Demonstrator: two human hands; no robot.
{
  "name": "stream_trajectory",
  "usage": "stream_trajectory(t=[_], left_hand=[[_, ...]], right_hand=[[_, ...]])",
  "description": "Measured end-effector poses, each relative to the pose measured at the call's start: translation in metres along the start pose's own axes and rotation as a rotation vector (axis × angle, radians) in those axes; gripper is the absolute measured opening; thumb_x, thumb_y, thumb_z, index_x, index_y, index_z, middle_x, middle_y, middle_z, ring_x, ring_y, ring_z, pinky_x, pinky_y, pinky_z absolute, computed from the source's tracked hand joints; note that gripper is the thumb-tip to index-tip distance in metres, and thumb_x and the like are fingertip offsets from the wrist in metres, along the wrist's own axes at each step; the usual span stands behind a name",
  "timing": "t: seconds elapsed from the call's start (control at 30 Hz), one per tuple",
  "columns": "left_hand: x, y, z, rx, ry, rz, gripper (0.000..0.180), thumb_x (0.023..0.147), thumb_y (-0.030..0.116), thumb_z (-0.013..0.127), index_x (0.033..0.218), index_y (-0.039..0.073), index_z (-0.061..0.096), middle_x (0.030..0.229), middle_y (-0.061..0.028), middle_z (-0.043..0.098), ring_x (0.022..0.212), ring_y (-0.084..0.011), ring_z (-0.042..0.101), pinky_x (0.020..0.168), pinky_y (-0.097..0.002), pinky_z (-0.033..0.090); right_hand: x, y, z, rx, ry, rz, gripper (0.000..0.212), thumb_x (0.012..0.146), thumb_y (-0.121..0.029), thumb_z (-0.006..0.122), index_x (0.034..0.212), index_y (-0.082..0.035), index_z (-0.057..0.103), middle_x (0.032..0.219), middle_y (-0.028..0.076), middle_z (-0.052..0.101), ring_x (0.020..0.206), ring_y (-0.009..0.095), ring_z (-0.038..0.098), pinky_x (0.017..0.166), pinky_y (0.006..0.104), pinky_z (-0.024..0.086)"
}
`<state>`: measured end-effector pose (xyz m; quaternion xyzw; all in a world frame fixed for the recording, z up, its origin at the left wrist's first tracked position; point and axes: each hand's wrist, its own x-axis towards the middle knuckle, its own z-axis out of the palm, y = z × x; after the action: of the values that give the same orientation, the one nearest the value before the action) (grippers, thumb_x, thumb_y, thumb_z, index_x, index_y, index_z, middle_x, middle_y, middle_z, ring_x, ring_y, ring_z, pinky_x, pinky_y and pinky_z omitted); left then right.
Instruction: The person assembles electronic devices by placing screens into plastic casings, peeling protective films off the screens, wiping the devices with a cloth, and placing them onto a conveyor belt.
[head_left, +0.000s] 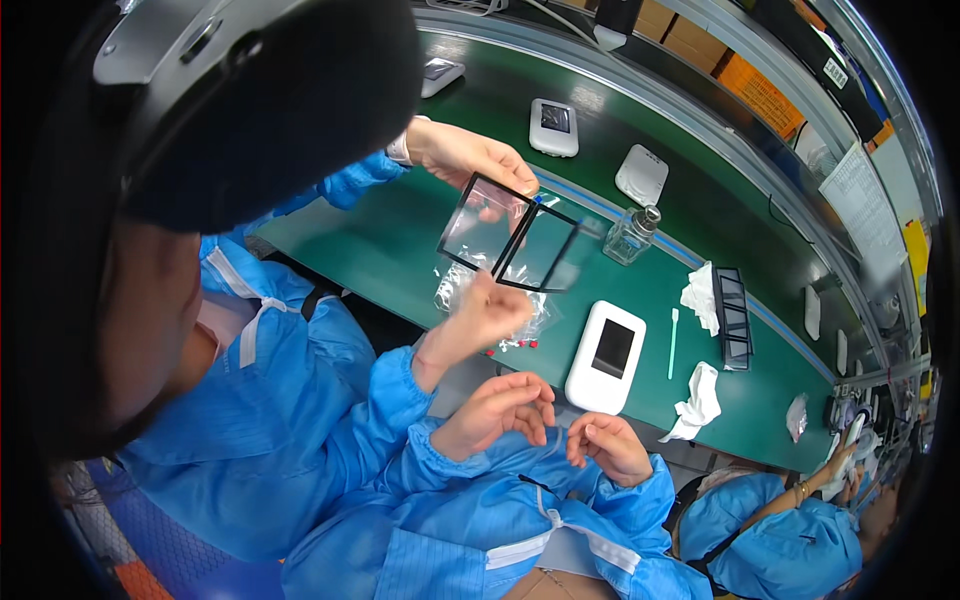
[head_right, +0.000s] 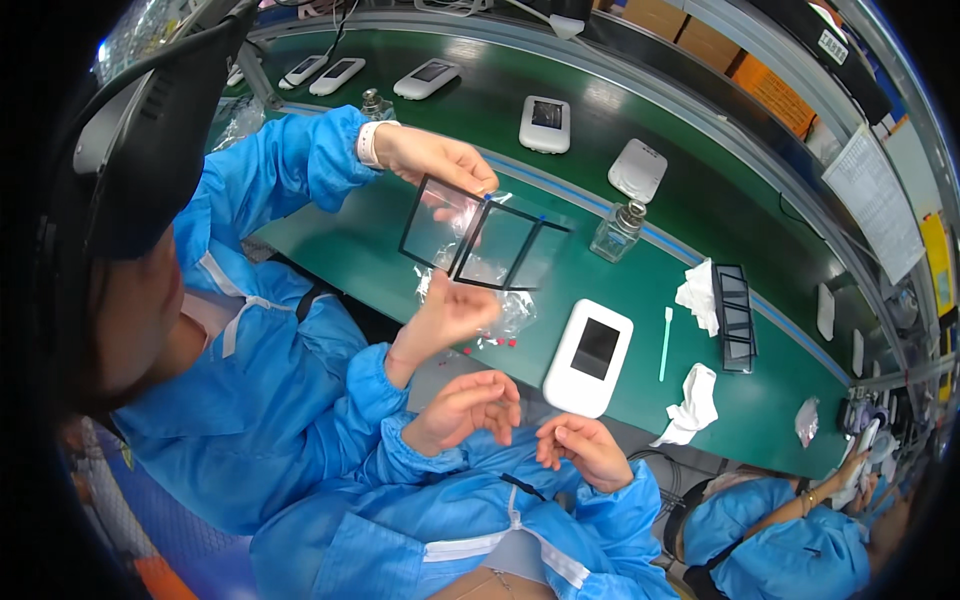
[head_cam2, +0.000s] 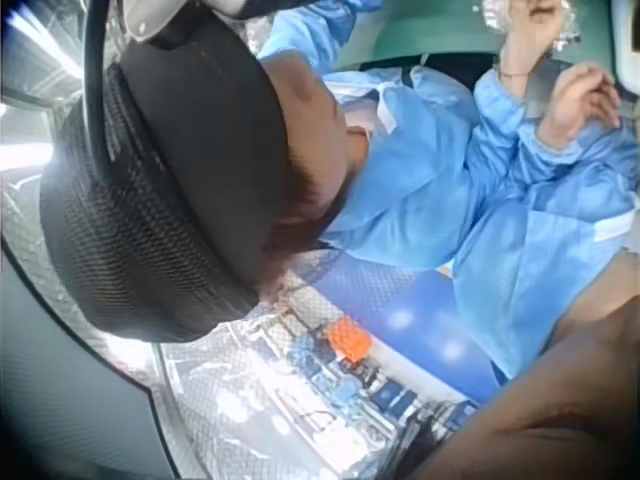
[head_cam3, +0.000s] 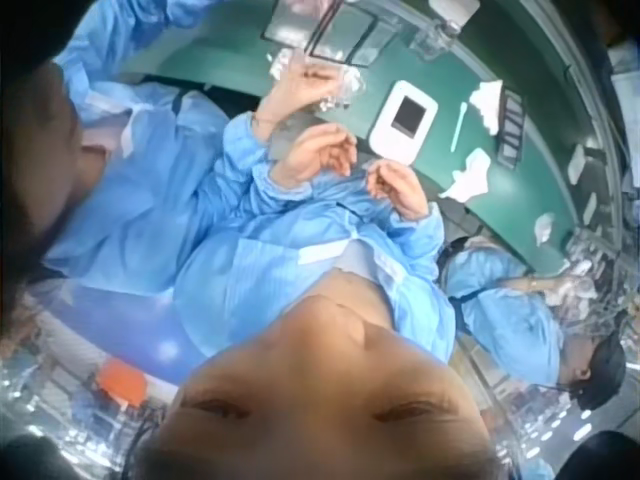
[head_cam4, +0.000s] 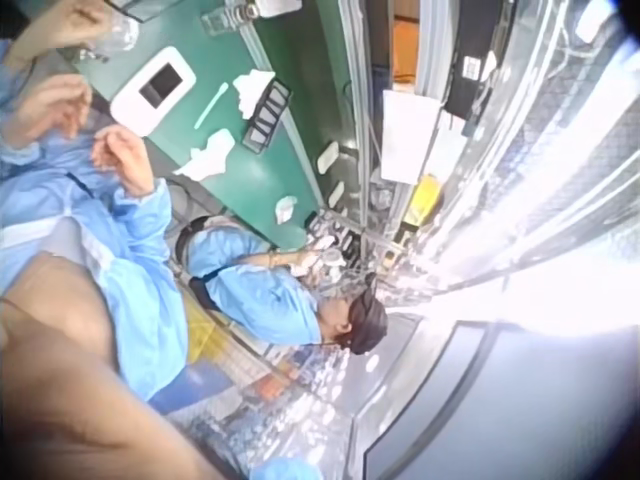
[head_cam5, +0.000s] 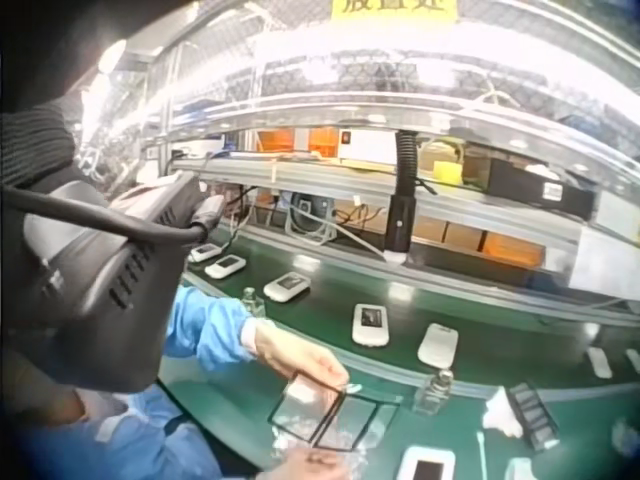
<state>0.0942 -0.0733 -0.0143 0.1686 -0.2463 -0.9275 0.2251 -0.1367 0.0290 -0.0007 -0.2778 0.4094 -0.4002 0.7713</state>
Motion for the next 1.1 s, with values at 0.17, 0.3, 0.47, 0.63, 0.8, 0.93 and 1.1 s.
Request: stream_trajectory(t=[0.17, 0.3, 0.47, 0.63, 0.8, 0.93, 1.1], left_hand=[[-0.002, -0.004, 0.001, -0.037, 0.023, 0.018, 0.025, 0.100, 0.025, 0.048, 0.107, 0.002, 0.055, 0.093, -0.0147, 0.066, 0.076, -0.0247, 0.068, 0.069, -0.0340, 0.055], [0.000, -0.003, 0.015, 0.090, 0.027, 0.015, 0.024, 0.100, 0.025, 0.048, 0.108, 0.003, 0.055, 0.092, -0.0125, 0.066, 0.075, -0.0222, 0.068, 0.069, -0.0322, 0.054], [0.010, -0.011, 0.021, 0.145, -0.056, -0.052, 0.022, 0.101, 0.023, 0.047, 0.108, 0.004, 0.055, 0.090, -0.0099, 0.066, 0.075, -0.0189, 0.067, 0.067, -0.0283, 0.053], [0.006, -0.014, 0.025, 0.144, -0.047, -0.057, 0.021, 0.101, 0.022, 0.047, 0.108, 0.004, 0.055, 0.087, -0.0089, 0.066, 0.075, -0.0175, 0.067, 0.066, -0.0268, 0.052], [0.008, -0.017, 0.026, 0.139, -0.074, -0.061, 0.020, 0.101, 0.021, 0.047, 0.107, 0.003, 0.055, 0.086, -0.0088, 0.065, 0.076, -0.0170, 0.067, 0.066, -0.0258, 0.052], [0.005, -0.019, 0.025, 0.126, -0.062, -0.062, 0.020, 0.101, 0.021, 0.047, 0.107, 0.003, 0.055, 0.085, -0.0089, 0.065, 0.075, -0.0170, 0.067, 0.065, -0.0255, 0.052], [0.006, -0.015, 0.025, 0.141, -0.078, -0.053, 0.022, 0.102, 0.022, 0.046, 0.106, 0.003, 0.055, 0.085, -0.0087, 0.065, 0.076, -0.0163, 0.067, 0.065, -0.0248, 0.051]], right_hand=[[0.001, 0.002, 0.003, 0.000, -0.013, 0.003, 0.029, 0.101, -0.024, 0.049, 0.108, 0.002, 0.058, 0.085, 0.014, 0.067, 0.076, 0.019, 0.065, 0.065, 0.0270, 0.050], [0.001, -0.001, 0.008, 0.012, -0.015, 0.016, 0.028, 0.100, -0.022, 0.049, 0.109, 0.002, 0.060, 0.089, 0.012, 0.067, 0.077, 0.015, 0.062, 0.067, 0.0259, 0.048], [-0.002, 0.006, 0.003, 0.024, -0.003, -0.006, 0.028, 0.100, -0.023, 0.050, 0.108, 0.002, 0.060, 0.090, 0.011, 0.066, 0.076, 0.014, 0.061, 0.067, 0.0253, 0.048], [-0.002, 0.013, 0.002, 0.046, -0.008, 0.009, 0.028, 0.100, -0.024, 0.051, 0.107, 0.002, 0.060, 0.091, 0.010, 0.065, 0.076, 0.014, 0.061, 0.067, 0.0251, 0.049], [-0.001, 0.012, 0.001, 0.065, -0.002, -0.008, 0.026, 0.100, -0.022, 0.051, 0.105, 0.002, 0.060, 0.089, 0.010, 0.065, 0.075, 0.014, 0.062, 0.068, 0.0252, 0.050], [-0.001, 0.013, 0.002, 0.064, 0.006, 0.006, 0.025, 0.100, -0.022, 0.051, 0.104, 0.001, 0.060, 0.089, 0.010, 0.066, 0.075, 0.014, 0.062, 0.068, 0.0252, 0.050], [0.000, 0.014, 0.002, 0.068, 0.012, -0.005, 0.025, 0.100, -0.022, 0.051, 0.104, 0.002, 0.061, 0.089, 0.010, 0.066, 0.075, 0.013, 0.062, 0.068, 0.0249, 0.050]])
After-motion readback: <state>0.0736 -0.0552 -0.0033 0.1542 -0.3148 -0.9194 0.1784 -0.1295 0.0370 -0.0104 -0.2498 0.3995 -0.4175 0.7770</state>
